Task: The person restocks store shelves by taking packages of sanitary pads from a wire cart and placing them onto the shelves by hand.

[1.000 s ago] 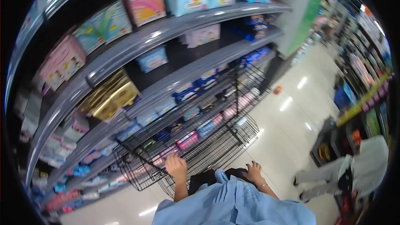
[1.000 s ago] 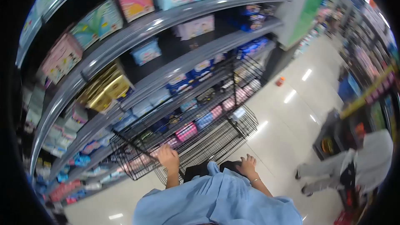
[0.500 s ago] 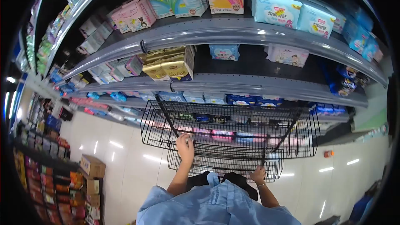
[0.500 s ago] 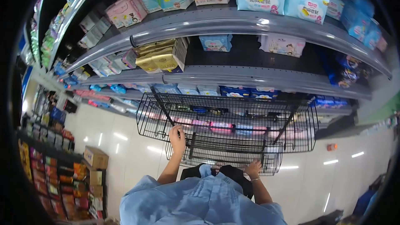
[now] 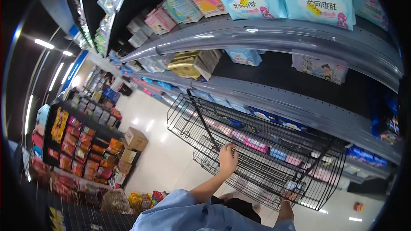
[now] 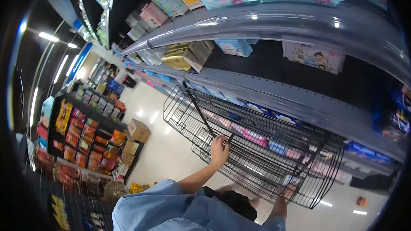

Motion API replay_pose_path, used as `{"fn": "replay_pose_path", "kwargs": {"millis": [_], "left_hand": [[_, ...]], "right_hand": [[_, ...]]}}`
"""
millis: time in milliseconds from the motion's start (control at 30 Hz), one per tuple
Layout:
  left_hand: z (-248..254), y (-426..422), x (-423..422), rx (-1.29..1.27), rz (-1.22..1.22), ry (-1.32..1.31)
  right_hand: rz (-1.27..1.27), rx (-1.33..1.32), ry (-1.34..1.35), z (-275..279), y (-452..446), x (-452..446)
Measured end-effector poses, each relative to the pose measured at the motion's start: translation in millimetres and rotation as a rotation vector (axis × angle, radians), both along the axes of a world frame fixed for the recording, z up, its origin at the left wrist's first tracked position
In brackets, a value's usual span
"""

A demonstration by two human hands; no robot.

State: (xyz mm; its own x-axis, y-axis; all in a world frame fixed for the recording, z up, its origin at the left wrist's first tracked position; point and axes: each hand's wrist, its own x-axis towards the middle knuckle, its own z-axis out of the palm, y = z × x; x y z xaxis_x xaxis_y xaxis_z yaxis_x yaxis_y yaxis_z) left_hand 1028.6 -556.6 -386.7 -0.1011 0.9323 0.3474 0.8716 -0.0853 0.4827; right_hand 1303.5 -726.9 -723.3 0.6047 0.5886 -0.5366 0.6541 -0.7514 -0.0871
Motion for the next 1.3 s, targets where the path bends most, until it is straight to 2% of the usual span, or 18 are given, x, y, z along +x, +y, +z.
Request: {"fn": "replay_pose_path", "kwargs": {"millis": [67,167,233,300,467,667,800,867,933,1033,1100,1167,1300], "left_hand": [[4.0,-2.2,2.2,-0.058,0.056,-0.028],[6.0,-3.5,6.3,-0.038,0.091,0.004],[-5.2,-2.5,0.1,-0.034,0.082,0.023],[0.1,-3.1,2.5,-0.033,0.103,0.014],[-4.5,-4.3,0.4,-0.037,0.12,0.015],[-3.3,-4.7,0.3,-0.012,0.134,-0.054],[10.9,-12.2,8.4,0.058,0.119,-0.207],[19.8,-18.7,-3.7,0.085,-0.038,-0.41],[43.3,-24.4,-27.4,0.157,-0.123,-0.51],[94.0,-50.3,-98.2,0.297,-0.05,-0.352],[106.0,-72.7,-156.8,0.297,0.079,-0.41],[91.5,-98.4,-218.1,0.228,0.271,-0.376],[36.4,-169.3,-320.6,-0.07,0.434,-0.382]], "right_hand": [[0.088,-0.074,-0.041,-31.5,-1.2,11.5],[0.441,-0.295,-0.182,-85.1,-11.7,26.0],[-0.031,-0.03,-0.133,-70.3,0.3,20.2],[-0.146,0.037,-0.099,-61.8,5.0,19.7],[-0.119,0.025,0.01,-48.0,4.3,4.6],[-0.014,0.081,0.157,-2.0,-11.2,-24.8],[0.086,0.129,0.233,37.6,-21.7,-40.2],[0.136,0.148,0.256,60.1,-16.1,-53.0],[0.174,0.165,0.269,93.6,-4.4,-70.5],[0.252,0.188,0.272,139.0,9.5,-104.4],[0.303,0.21,0.271,164.9,17.2,-133.0],[0.348,0.228,0.274,185.3,24.4,-168.5],[0.41,0.268,0.3,221.3,33.6,-260.7]]}}
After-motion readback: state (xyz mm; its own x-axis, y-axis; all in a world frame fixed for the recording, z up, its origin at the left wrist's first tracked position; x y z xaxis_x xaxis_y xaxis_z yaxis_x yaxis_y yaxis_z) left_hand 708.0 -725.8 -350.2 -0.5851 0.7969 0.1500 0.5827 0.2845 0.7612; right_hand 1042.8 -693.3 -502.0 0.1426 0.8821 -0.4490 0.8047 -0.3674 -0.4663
